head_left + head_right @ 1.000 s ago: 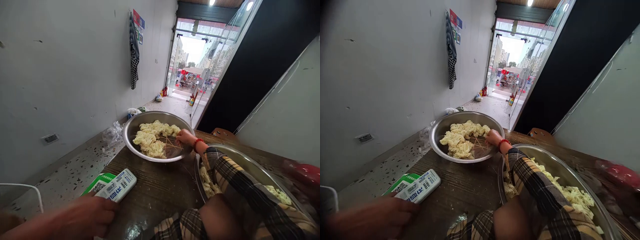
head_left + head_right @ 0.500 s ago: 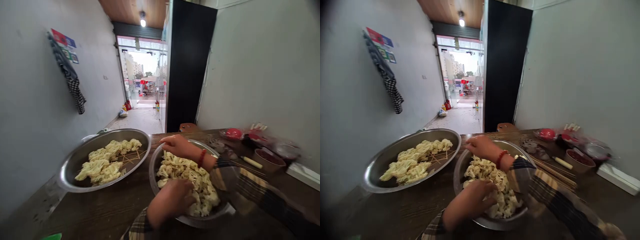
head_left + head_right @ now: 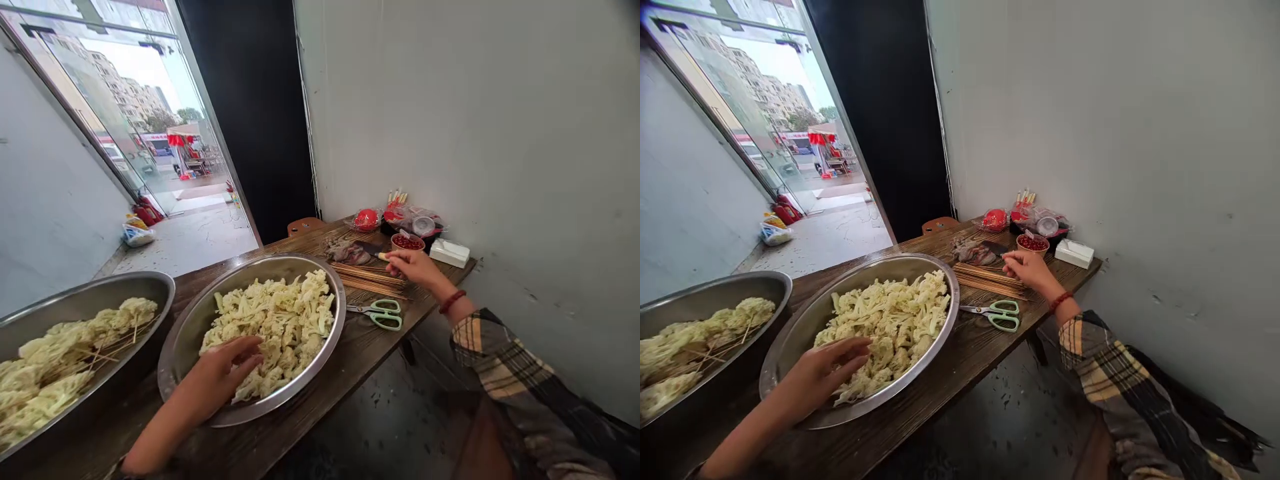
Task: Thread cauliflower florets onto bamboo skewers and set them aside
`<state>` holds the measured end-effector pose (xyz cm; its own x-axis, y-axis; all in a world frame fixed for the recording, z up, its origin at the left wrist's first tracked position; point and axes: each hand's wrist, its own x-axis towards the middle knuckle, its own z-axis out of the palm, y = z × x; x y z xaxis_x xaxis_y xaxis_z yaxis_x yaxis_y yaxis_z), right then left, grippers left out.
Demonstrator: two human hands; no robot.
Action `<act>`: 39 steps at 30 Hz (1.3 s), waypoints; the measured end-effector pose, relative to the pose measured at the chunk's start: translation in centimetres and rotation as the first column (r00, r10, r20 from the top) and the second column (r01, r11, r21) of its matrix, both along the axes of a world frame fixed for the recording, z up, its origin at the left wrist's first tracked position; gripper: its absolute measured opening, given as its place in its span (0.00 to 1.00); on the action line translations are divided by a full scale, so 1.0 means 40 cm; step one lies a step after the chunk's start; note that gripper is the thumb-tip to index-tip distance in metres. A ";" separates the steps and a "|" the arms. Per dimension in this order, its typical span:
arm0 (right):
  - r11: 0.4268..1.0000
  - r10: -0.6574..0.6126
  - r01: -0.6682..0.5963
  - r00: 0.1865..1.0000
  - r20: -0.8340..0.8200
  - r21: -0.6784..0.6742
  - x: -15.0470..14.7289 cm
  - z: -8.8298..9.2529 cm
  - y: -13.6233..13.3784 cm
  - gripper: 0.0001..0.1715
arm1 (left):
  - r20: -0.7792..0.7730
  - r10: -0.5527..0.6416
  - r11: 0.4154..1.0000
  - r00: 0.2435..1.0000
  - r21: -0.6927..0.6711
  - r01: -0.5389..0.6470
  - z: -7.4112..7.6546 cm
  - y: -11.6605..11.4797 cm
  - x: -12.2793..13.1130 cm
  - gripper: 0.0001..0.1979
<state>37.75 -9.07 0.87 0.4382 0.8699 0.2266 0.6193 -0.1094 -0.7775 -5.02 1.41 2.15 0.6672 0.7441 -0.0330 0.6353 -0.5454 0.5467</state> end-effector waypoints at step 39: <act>0.948 0.262 -0.060 0.707 0.657 -0.313 -0.111 -0.259 0.193 0.12 | 0.611 0.402 0.909 0.682 -0.358 -0.214 -0.009 -0.024 -0.023 0.22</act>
<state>33.30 -1.35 -9.50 0.0983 0.9804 0.1707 0.9922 -0.0835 -0.0922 -5.92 0.45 1.78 0.3186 0.9405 0.1183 0.1677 -0.1788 0.9695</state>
